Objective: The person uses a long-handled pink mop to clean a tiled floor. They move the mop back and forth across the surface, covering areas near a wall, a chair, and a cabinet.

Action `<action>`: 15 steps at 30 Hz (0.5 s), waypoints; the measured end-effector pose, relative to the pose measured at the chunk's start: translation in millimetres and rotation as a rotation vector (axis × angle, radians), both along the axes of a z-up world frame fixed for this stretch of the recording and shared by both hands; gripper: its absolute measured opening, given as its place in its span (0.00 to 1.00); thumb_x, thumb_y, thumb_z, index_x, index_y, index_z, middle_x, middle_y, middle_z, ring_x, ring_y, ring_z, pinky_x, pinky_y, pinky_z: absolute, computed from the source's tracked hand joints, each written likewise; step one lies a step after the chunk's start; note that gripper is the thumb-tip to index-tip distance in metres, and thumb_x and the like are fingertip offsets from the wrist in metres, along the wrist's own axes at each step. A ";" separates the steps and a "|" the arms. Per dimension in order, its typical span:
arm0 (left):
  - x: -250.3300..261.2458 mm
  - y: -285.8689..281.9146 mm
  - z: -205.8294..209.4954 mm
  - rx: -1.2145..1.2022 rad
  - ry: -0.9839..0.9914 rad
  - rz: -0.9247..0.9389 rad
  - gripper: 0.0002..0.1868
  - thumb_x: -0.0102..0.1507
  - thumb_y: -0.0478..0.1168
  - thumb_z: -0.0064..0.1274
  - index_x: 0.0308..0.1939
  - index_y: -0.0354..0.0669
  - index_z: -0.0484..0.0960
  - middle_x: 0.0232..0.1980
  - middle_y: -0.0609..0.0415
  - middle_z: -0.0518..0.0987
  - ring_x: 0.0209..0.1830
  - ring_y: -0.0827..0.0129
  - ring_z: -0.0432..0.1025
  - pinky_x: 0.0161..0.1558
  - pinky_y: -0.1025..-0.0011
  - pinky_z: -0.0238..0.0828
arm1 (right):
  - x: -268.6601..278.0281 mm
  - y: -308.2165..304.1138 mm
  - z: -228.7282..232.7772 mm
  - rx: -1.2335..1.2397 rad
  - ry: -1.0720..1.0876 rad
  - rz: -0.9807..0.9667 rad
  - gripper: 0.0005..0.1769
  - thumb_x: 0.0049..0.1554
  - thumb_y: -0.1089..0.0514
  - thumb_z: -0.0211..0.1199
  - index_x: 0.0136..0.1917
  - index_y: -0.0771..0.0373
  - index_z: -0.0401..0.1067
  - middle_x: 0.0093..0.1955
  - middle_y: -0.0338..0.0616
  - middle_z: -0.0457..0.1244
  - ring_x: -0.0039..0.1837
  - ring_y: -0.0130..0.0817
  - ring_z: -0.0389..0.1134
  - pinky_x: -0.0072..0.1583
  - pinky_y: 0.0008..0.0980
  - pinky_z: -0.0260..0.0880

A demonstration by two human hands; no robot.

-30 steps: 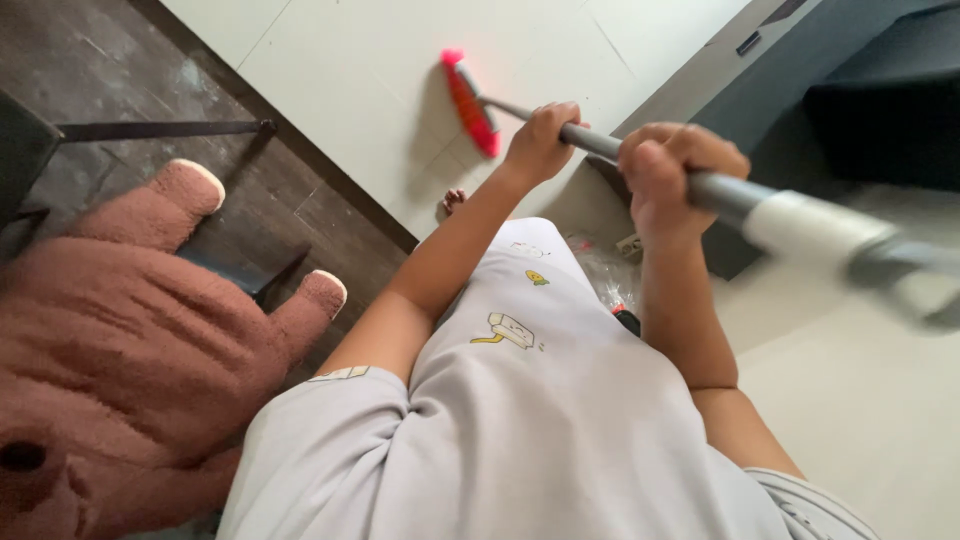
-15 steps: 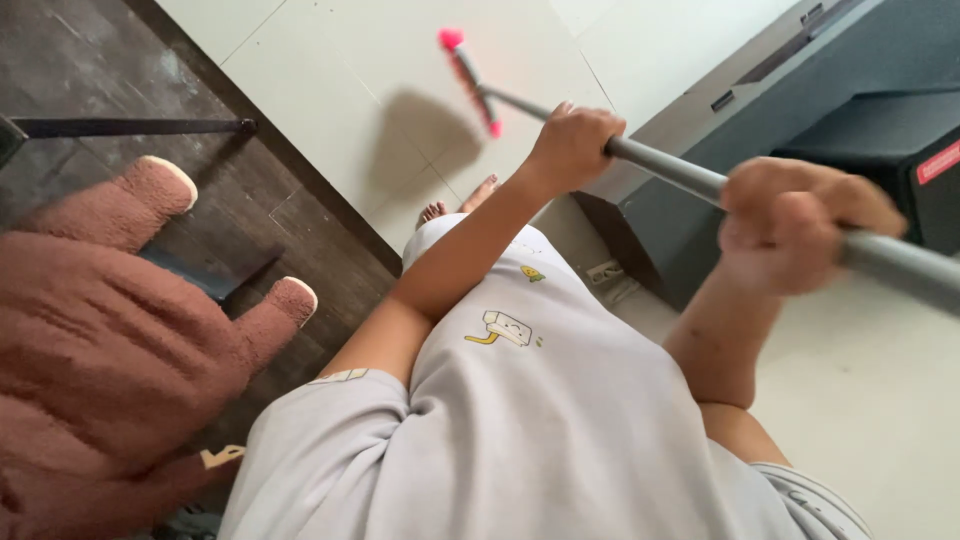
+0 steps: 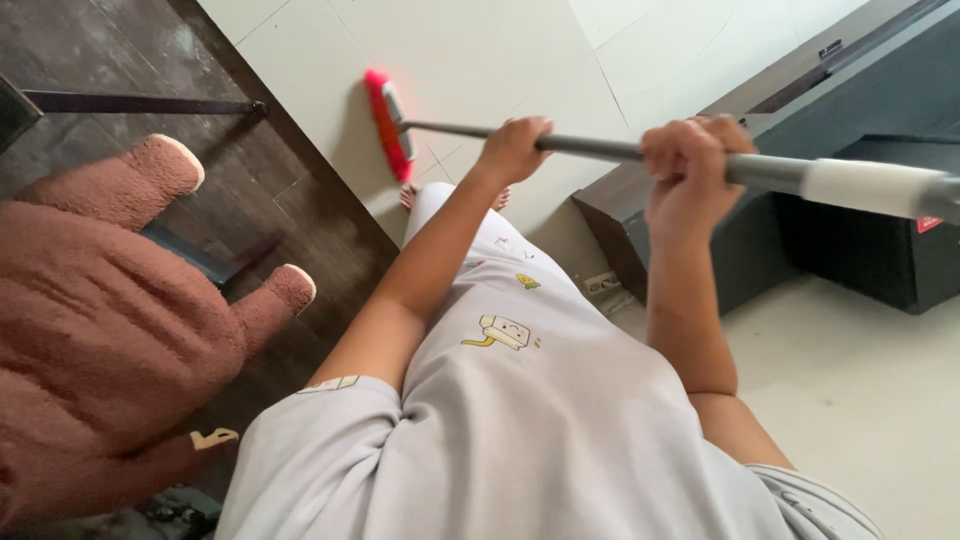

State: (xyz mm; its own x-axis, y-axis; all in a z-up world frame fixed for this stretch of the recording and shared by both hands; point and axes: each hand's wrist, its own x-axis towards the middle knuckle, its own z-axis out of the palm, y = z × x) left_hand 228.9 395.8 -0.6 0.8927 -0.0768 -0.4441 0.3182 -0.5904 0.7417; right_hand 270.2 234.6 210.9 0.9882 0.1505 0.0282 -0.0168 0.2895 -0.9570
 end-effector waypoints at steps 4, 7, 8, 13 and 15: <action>34.1 -13.1 22.8 -0.141 -0.107 0.029 0.03 0.64 0.45 0.45 0.36 0.56 0.73 0.40 0.57 0.79 0.48 0.54 0.74 0.44 0.50 0.73 | 3.3 8.1 23.5 -0.079 -0.348 0.076 0.24 0.63 0.71 0.53 0.29 0.58 0.49 0.22 0.43 0.47 0.25 0.34 0.51 0.35 0.35 0.59; 55.5 -8.9 30.5 -0.152 -0.161 0.011 0.08 0.66 0.45 0.43 0.32 0.52 0.67 0.39 0.56 0.77 0.44 0.56 0.72 0.38 0.54 0.68 | -4.9 38.0 26.6 -0.179 -0.502 0.095 0.21 0.61 0.70 0.53 0.30 0.59 0.51 0.23 0.40 0.50 0.25 0.31 0.51 0.32 0.32 0.56; 58.0 -7.6 26.9 -0.136 -0.158 0.047 0.14 0.67 0.53 0.47 0.32 0.52 0.67 0.41 0.58 0.78 0.49 0.57 0.72 0.45 0.52 0.67 | -9.4 46.9 22.2 -0.207 -0.550 0.110 0.21 0.61 0.70 0.55 0.29 0.61 0.53 0.24 0.41 0.51 0.26 0.31 0.53 0.31 0.31 0.55; 72.9 34.6 14.1 -0.112 -0.283 0.061 0.13 0.64 0.54 0.52 0.32 0.54 0.70 0.39 0.59 0.80 0.44 0.56 0.74 0.41 0.53 0.67 | -21.4 122.4 70.5 -0.384 -0.528 0.226 0.22 0.62 0.71 0.54 0.29 0.67 0.50 0.27 0.51 0.51 0.30 0.40 0.51 0.40 0.36 0.56; 66.6 50.6 24.7 -0.088 -0.319 0.069 0.12 0.62 0.54 0.53 0.32 0.56 0.71 0.39 0.61 0.81 0.41 0.56 0.76 0.44 0.51 0.67 | -20.8 134.5 74.6 -0.425 -0.543 0.267 0.23 0.63 0.71 0.55 0.29 0.68 0.51 0.27 0.51 0.52 0.29 0.42 0.53 0.39 0.36 0.59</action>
State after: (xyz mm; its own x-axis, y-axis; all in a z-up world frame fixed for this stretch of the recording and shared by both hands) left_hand 295.5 446.4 24.0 0.9901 -0.0371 -0.1354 0.0984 -0.5048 0.8576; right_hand 249.5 369.1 285.4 0.7797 0.4909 0.3887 0.4735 -0.0559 -0.8790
